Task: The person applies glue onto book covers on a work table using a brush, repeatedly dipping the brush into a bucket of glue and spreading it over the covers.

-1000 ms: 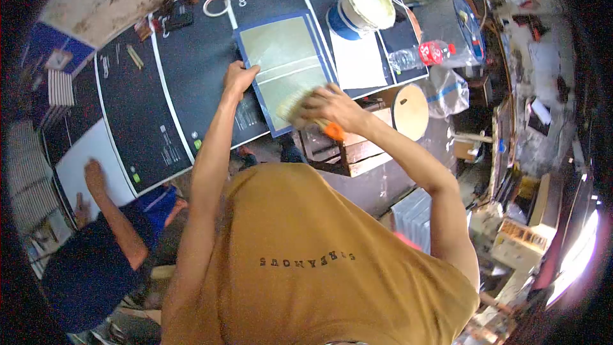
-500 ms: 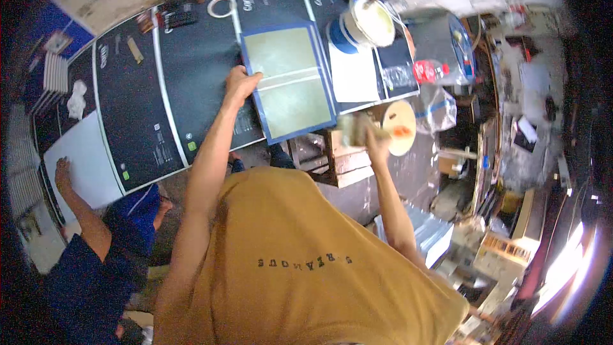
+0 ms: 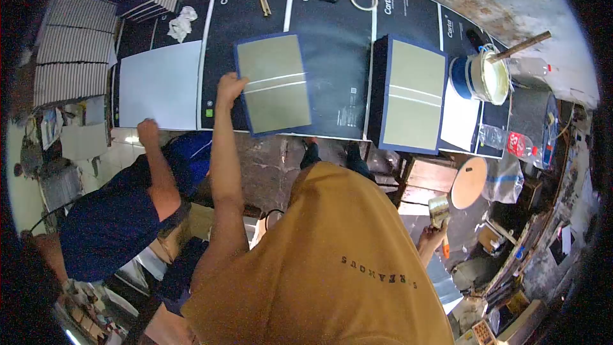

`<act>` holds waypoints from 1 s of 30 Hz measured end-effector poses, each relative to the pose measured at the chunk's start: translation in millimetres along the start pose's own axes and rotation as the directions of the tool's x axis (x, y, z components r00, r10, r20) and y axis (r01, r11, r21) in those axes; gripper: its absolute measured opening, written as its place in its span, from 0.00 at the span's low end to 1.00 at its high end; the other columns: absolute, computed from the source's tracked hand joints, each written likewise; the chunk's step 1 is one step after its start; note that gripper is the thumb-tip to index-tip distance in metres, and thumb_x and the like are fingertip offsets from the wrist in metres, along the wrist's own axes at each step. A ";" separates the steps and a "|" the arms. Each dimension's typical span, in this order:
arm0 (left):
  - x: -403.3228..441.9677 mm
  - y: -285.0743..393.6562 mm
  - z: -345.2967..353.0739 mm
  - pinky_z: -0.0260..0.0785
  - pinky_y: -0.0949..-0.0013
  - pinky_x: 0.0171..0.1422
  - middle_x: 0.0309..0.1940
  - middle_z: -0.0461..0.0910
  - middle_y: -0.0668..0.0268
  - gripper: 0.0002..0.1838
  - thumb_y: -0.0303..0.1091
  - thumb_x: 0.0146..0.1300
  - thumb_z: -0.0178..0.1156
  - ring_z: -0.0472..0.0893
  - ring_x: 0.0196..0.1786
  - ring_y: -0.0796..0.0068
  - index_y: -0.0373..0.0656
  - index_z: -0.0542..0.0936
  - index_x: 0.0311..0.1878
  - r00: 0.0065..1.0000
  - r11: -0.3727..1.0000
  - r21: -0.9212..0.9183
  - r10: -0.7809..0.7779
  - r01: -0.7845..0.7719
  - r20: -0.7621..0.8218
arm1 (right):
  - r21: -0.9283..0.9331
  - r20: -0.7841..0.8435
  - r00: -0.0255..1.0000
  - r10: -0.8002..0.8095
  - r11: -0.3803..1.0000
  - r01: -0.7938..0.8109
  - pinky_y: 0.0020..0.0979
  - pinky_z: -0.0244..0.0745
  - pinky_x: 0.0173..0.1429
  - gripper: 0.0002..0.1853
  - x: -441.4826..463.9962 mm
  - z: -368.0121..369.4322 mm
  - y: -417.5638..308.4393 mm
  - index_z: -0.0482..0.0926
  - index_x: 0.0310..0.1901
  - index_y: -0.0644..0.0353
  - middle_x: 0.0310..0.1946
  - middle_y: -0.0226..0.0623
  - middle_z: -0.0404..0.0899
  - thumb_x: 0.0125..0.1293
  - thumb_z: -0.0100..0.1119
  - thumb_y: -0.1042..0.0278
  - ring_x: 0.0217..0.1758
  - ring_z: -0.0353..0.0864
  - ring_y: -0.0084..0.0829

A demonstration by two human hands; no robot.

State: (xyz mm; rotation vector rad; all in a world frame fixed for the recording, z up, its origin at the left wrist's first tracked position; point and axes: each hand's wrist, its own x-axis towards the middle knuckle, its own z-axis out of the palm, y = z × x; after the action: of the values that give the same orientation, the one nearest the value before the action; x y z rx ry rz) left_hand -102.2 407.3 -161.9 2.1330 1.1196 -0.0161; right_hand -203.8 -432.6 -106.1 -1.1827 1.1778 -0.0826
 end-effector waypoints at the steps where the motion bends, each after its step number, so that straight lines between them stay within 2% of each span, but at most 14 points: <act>1: 30.0 -40.7 -4.8 0.75 0.58 0.53 0.43 0.86 0.51 0.22 0.45 0.50 0.69 0.85 0.47 0.55 0.37 0.87 0.42 0.976 0.984 -0.010 -0.176 0.178 0.125 | 0.013 0.059 0.997 -0.048 0.999 0.047 0.26 0.66 0.43 0.23 -3.0 19.6 -7.3 0.79 0.57 0.53 0.48 0.26 0.83 0.67 0.61 0.47 0.47 0.78 0.25; 6: 55.6 -98.3 -69.2 0.74 0.59 0.63 0.51 0.86 0.57 0.30 0.46 0.52 0.68 0.83 0.57 0.56 0.44 0.81 0.59 0.958 0.929 0.258 -0.221 0.264 -0.182 | 0.071 0.255 0.951 -0.175 0.984 0.162 0.31 0.77 0.47 0.20 -25.4 116.8 -78.9 0.79 0.57 0.59 0.50 0.36 0.84 0.68 0.63 0.56 0.49 0.83 0.31; 9: 43.3 -93.0 -95.7 0.74 0.56 0.64 0.53 0.86 0.61 0.30 0.46 0.54 0.68 0.83 0.59 0.58 0.47 0.81 0.60 0.909 0.952 0.175 -0.172 0.253 -0.379 | 0.173 0.279 0.938 -0.203 0.972 0.159 0.29 0.77 0.41 0.19 -20.5 158.8 -117.9 0.80 0.54 0.58 0.48 0.34 0.84 0.67 0.66 0.56 0.45 0.83 0.29; 16: -23.2 -88.2 -72.6 0.79 0.64 0.54 0.47 0.88 0.57 0.18 0.40 0.62 0.67 0.87 0.49 0.66 0.39 0.86 0.51 0.942 0.974 -0.199 0.032 -0.103 -0.334 | 0.330 0.671 0.694 -0.261 0.943 0.035 0.34 0.75 0.53 0.19 -43.6 239.0 -186.0 0.78 0.55 0.61 0.47 0.40 0.84 0.72 0.60 0.56 0.46 0.83 0.32; 17: -31.0 -109.6 -47.4 0.79 0.66 0.53 0.47 0.87 0.53 0.19 0.36 0.66 0.67 0.86 0.50 0.66 0.30 0.83 0.52 0.952 0.860 -0.465 0.074 -0.212 -0.297 | 0.184 0.644 0.641 -0.419 0.897 0.402 0.35 0.74 0.57 0.20 -55.3 248.9 -196.8 0.76 0.59 0.62 0.48 0.41 0.84 0.73 0.59 0.58 0.47 0.82 0.34; 18: -64.1 -92.7 -41.3 0.80 0.65 0.55 0.48 0.86 0.50 0.18 0.31 0.66 0.66 0.86 0.50 0.62 0.25 0.81 0.51 0.963 0.867 -0.452 0.101 -0.207 -0.248 | 0.004 0.598 0.569 -0.565 0.712 0.703 0.36 0.73 0.60 0.21 -66.4 260.1 -207.3 0.74 0.62 0.64 0.49 0.42 0.84 0.74 0.57 0.60 0.48 0.82 0.37; 19: -96.1 -78.5 -30.3 0.80 0.65 0.56 0.49 0.85 0.48 0.17 0.29 0.66 0.66 0.85 0.50 0.62 0.24 0.80 0.50 0.994 0.571 -0.818 -0.044 -0.061 -0.105 | 0.080 0.576 0.590 -0.566 0.757 0.648 0.31 0.73 0.53 0.21 -53.6 274.5 -224.8 0.74 0.63 0.63 0.50 0.38 0.82 0.74 0.57 0.61 0.46 0.80 0.31; 22: -158.7 -100.2 14.8 0.76 0.68 0.36 0.32 0.87 0.59 0.12 0.33 0.67 0.66 0.84 0.33 0.71 0.30 0.85 0.39 0.969 0.862 -0.476 0.062 -0.172 -0.237 | 0.317 0.486 0.646 -0.589 0.808 0.497 0.22 0.74 0.42 0.20 -26.9 321.4 -280.4 0.75 0.63 0.61 0.50 0.33 0.80 0.75 0.58 0.61 0.43 0.78 0.21; 24: -213.8 -85.4 49.0 0.71 0.62 0.35 0.29 0.82 0.62 0.15 0.39 0.69 0.63 0.80 0.32 0.68 0.33 0.83 0.39 0.971 0.800 -0.600 -0.123 -0.024 -0.204 | 0.319 0.447 0.602 -0.661 0.747 0.584 0.22 0.77 0.42 0.19 -20.5 353.8 -321.0 0.79 0.57 0.63 0.45 0.34 0.81 0.74 0.60 0.57 0.42 0.80 0.22; 26: -257.5 -119.9 75.4 0.70 0.54 0.42 0.39 0.76 0.58 0.17 0.42 0.71 0.57 0.76 0.41 0.61 0.34 0.78 0.48 0.994 0.616 -0.788 -0.093 0.011 -0.059 | 0.147 0.474 0.461 -0.750 0.583 0.799 0.23 0.75 0.38 0.19 -4.8 376.6 -350.4 0.82 0.50 0.64 0.36 0.32 0.82 0.72 0.62 0.54 0.34 0.80 0.23; 27: -278.6 -140.8 87.8 0.70 0.49 0.45 0.43 0.74 0.57 0.19 0.43 0.72 0.54 0.73 0.46 0.58 0.35 0.76 0.52 0.993 0.253 -0.961 0.015 0.111 0.118 | 0.052 0.492 0.376 -0.786 0.457 0.888 0.23 0.75 0.37 0.19 2.3 388.2 -358.2 0.83 0.47 0.65 0.32 0.31 0.82 0.72 0.63 0.53 0.31 0.80 0.23; 28: -298.5 -154.4 96.9 0.69 0.45 0.49 0.48 0.71 0.55 0.21 0.45 0.73 0.51 0.71 0.50 0.55 0.36 0.73 0.57 0.879 -0.428 -0.775 0.329 0.465 0.346 | -0.024 0.522 0.297 -0.799 0.334 0.942 0.24 0.74 0.36 0.19 9.4 400.3 -361.6 0.83 0.45 0.66 0.30 0.32 0.83 0.71 0.63 0.53 0.30 0.79 0.23; 29: -319.5 -156.3 107.0 0.69 0.41 0.52 0.52 0.68 0.53 0.23 0.47 0.74 0.48 0.69 0.54 0.51 0.37 0.71 0.61 0.665 -0.573 -0.339 0.631 0.746 0.400 | -0.093 0.561 0.219 -0.798 0.202 0.975 0.25 0.73 0.36 0.20 17.1 411.6 -366.0 0.83 0.44 0.67 0.29 0.32 0.83 0.71 0.63 0.53 0.30 0.79 0.22; 30: -337.7 -161.5 117.1 0.69 0.37 0.55 0.57 0.66 0.51 0.26 0.48 0.75 0.45 0.67 0.59 0.48 0.38 0.68 0.66 0.491 -0.503 -0.077 0.782 0.861 0.384 | -0.103 0.566 0.129 -0.814 0.086 0.991 0.26 0.73 0.36 0.20 50.0 429.4 -361.3 0.83 0.43 0.67 0.29 0.32 0.83 0.71 0.64 0.53 0.30 0.79 0.22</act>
State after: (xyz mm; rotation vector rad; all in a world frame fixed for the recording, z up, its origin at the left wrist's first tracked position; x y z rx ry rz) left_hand -394.1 155.7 -235.2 -0.5397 0.0298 -0.1673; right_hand 316.9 -337.9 87.1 -2.1763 -0.1891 -0.5720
